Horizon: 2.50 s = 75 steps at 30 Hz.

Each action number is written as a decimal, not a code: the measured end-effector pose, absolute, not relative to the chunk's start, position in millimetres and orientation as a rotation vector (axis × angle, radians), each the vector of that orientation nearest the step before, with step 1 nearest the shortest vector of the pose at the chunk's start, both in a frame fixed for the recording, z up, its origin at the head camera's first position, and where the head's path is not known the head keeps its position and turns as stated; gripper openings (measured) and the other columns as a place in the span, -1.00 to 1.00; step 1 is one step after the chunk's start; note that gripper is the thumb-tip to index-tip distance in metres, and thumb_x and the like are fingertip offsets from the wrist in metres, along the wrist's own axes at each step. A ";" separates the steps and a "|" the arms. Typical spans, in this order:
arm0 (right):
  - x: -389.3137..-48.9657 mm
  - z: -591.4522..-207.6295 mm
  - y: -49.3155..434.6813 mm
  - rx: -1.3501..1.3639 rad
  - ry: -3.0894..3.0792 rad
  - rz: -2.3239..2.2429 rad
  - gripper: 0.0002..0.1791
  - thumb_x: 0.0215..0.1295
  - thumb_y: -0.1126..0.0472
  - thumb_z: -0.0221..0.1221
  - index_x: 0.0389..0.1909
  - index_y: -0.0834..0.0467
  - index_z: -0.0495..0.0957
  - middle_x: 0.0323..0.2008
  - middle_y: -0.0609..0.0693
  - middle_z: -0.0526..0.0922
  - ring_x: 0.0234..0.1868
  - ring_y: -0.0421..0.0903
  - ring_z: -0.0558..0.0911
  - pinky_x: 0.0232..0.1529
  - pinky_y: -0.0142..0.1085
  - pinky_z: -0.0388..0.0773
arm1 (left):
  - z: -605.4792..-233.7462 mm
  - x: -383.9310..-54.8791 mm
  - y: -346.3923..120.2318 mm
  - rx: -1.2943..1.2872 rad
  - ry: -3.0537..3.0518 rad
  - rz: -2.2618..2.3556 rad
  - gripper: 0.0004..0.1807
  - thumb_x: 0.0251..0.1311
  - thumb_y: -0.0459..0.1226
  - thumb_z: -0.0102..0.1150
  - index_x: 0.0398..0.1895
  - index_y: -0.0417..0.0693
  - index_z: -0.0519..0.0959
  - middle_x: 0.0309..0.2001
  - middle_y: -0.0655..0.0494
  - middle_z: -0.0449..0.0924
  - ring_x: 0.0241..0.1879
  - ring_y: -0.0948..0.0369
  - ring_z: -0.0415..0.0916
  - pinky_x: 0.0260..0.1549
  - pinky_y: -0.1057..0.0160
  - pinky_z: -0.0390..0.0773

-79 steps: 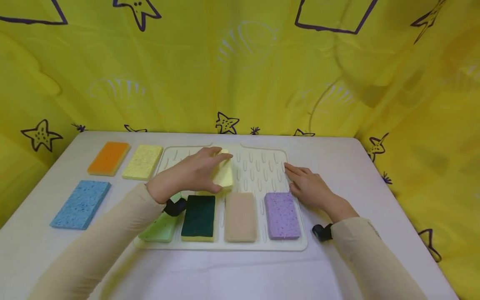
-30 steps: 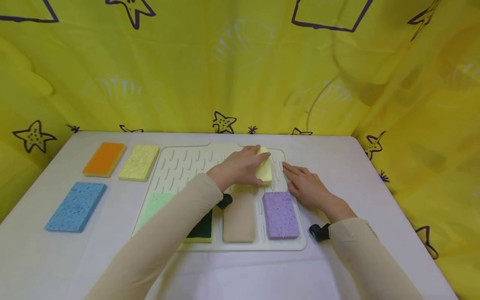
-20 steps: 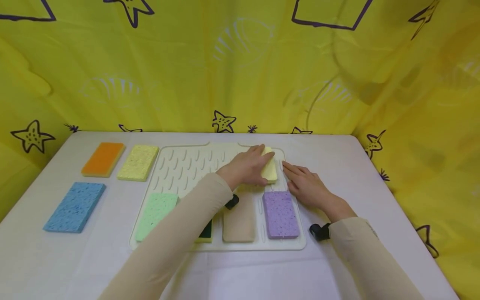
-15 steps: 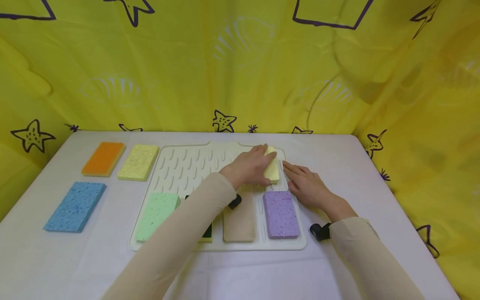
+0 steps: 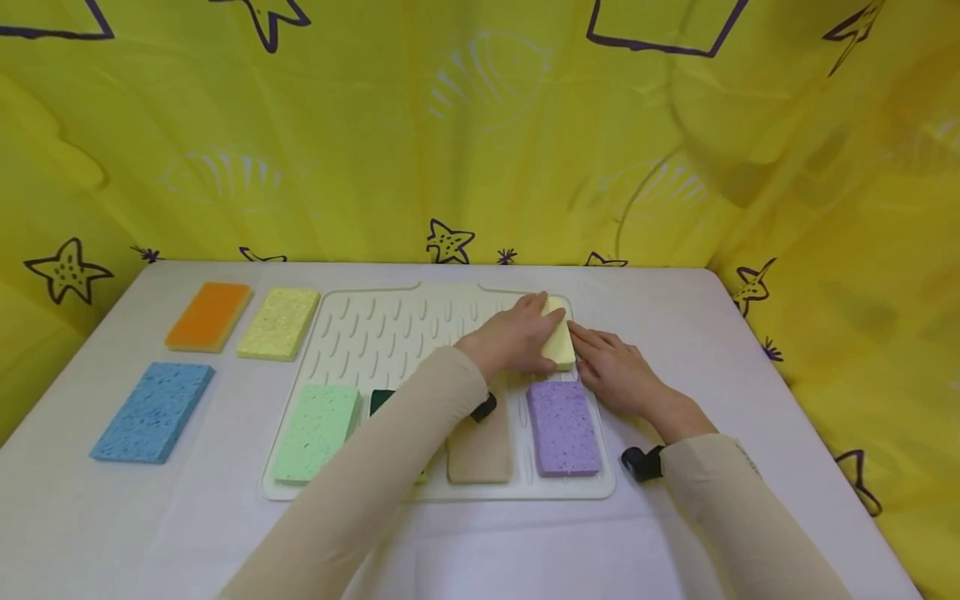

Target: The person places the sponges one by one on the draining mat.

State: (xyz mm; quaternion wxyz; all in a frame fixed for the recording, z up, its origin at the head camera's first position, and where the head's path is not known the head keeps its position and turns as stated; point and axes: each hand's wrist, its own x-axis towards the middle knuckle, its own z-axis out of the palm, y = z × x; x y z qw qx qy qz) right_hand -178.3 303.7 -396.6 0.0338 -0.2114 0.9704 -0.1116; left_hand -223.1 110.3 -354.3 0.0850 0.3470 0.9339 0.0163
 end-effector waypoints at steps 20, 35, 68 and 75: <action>-175.3 -392.4 300.6 -0.616 2.969 -0.350 -0.41 0.52 0.17 -0.06 0.50 0.23 0.16 0.51 0.19 0.17 0.39 0.35 0.28 0.13 0.39 0.31 | -343.4 -215.9 91.7 1.142 2.803 -0.016 -0.42 0.38 0.09 0.07 0.37 0.10 0.37 0.30 0.06 0.40 0.31 0.11 0.35 0.13 0.14 0.58; -176.6 -392.9 301.4 -0.635 2.948 -0.354 -0.41 0.53 0.17 -0.08 0.51 0.23 0.15 0.53 0.19 0.13 0.39 0.37 0.26 0.15 0.42 0.28 | -316.9 -221.9 48.7 1.143 2.809 0.114 -0.25 0.38 0.05 0.09 0.55 0.08 0.11 0.46 0.03 0.24 0.40 0.05 0.28 0.23 0.08 0.51; -174.5 -397.0 301.8 -0.584 2.950 -0.343 -0.40 0.54 0.16 -0.10 0.52 0.22 0.12 0.54 0.19 0.10 0.42 0.36 0.22 0.19 0.40 0.24 | -326.3 -210.8 -79.1 0.937 3.014 0.303 -0.31 0.34 -0.09 0.18 0.49 0.01 0.24 0.42 -0.12 0.30 0.39 -0.11 0.26 0.24 -0.13 0.46; -175.2 -397.4 301.5 -0.579 2.953 -0.334 -0.41 0.54 0.17 -0.11 0.52 0.22 0.11 0.54 0.19 0.10 0.42 0.36 0.21 0.19 0.41 0.24 | -334.3 -210.4 -101.2 0.869 3.065 0.295 -0.33 0.32 -0.11 0.21 0.46 -0.05 0.29 0.40 -0.18 0.31 0.38 -0.15 0.26 0.23 -0.19 0.45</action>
